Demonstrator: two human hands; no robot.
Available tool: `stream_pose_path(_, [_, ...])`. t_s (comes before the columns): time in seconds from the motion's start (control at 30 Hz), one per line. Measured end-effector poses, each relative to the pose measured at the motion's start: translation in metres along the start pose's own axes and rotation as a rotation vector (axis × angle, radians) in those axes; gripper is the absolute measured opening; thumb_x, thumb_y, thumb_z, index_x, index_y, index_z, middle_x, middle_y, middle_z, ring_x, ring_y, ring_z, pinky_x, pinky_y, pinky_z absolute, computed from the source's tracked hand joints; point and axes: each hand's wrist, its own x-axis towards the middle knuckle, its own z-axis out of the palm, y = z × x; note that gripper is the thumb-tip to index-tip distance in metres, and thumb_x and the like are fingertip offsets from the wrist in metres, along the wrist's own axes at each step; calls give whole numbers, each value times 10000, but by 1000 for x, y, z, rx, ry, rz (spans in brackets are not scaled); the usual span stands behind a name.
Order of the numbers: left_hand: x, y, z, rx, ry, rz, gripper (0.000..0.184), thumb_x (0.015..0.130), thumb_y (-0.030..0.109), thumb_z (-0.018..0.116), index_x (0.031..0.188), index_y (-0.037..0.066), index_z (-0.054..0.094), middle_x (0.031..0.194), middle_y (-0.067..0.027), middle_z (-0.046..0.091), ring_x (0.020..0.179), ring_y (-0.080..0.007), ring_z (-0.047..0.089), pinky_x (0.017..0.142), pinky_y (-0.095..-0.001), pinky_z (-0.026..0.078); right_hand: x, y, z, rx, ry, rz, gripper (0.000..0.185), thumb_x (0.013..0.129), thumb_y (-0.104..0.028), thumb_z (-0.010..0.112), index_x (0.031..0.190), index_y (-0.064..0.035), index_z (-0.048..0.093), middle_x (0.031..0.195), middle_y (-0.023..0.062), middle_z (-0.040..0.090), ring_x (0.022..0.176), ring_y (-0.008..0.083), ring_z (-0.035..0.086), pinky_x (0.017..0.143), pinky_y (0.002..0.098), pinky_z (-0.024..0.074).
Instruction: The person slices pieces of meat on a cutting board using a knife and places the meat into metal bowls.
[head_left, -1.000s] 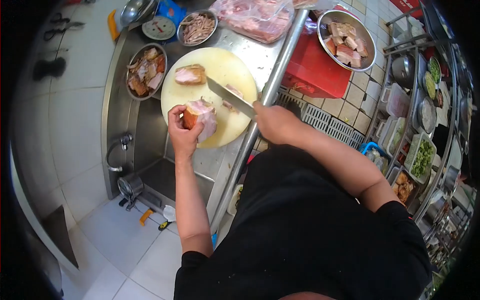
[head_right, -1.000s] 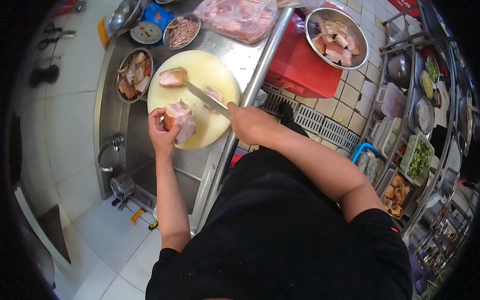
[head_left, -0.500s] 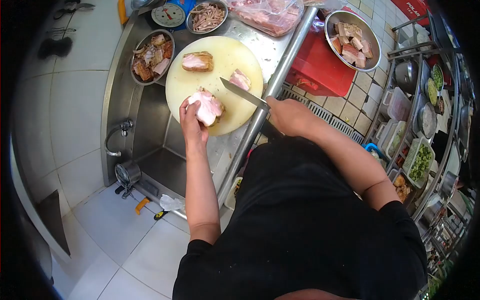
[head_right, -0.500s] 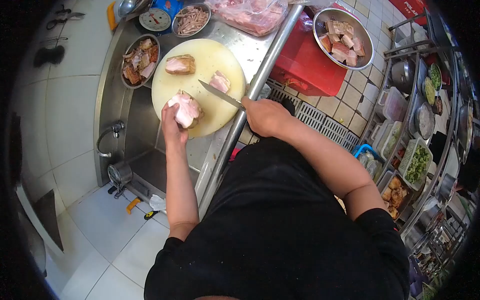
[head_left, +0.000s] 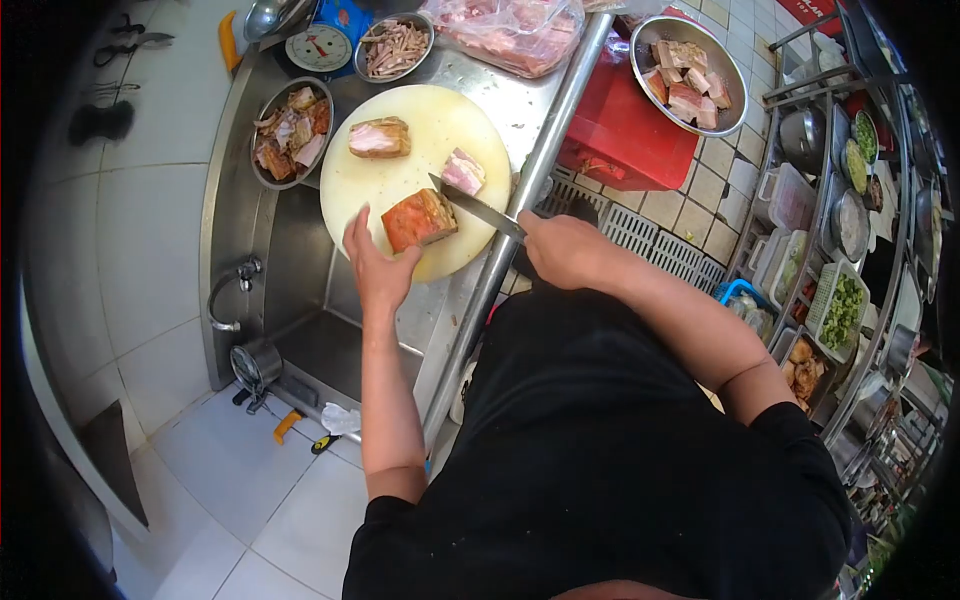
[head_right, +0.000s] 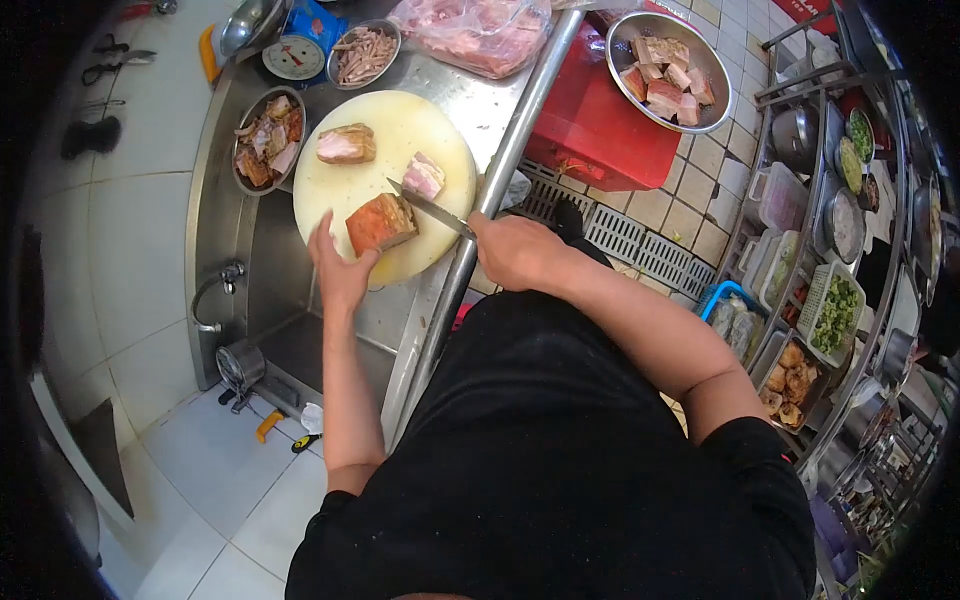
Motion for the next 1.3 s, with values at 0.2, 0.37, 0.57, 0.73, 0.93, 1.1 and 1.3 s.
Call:
stream_pose_path(0.2, [37,19,-3,101,-410,240,762,644,107,791,1353,23,526,1314,-169,576,1276,-348,515,1069,-455,421,-1,-6,0,30,30,14,304,974,-132,442,1212,40,520,989,319,673,990,476,656,875,565,500])
stream_pose_path(0.37, [26,18,11,273,66,306,633,627,173,882,1173,60,583,1216,-161,554,1153,-364,531,1009,-477,421,1,-6,1,24,28,15,310,975,-140,446,1218,41,509,1004,316,675,1007,475,654,878,567,501])
stream_pose_path(0.57, [4,7,24,289,42,377,672,656,273,921,1198,78,575,1281,-170,515,1193,-379,501,1019,-479,412,1,-8,-3,-12,-3,33,308,963,-129,454,1215,43,497,987,320,674,998,484,655,872,570,504])
stream_pose_path(0.73, [30,0,17,-99,-216,313,644,671,166,864,1229,53,563,1262,-175,576,1201,-362,556,1032,-440,456,-2,-19,2,-84,60,-20,273,938,-104,473,1174,34,489,911,307,680,916,469,679,814,577,521])
stream_pose_path(0.93, [7,17,26,16,-84,202,595,691,173,841,1213,37,588,1236,-169,598,1077,-347,645,930,-418,539,0,-45,4,-94,156,-132,172,930,-100,501,1063,7,481,819,252,664,800,455,664,708,566,518])
stream_pose_path(1.1, [5,11,31,-19,-35,204,658,675,196,848,1267,56,598,1248,-175,594,1098,-361,635,932,-436,535,-5,-48,6,-164,133,-187,208,898,-74,530,1069,17,453,824,253,678,813,452,698,694,546,553])
stream_pose_path(1.3, [7,6,32,-24,-59,247,686,668,206,844,1285,42,596,1275,-188,586,1103,-374,631,937,-450,531,-13,-54,1,-186,58,-106,226,897,-67,556,1088,-18,445,857,220,667,787,435,681,669,541,529])
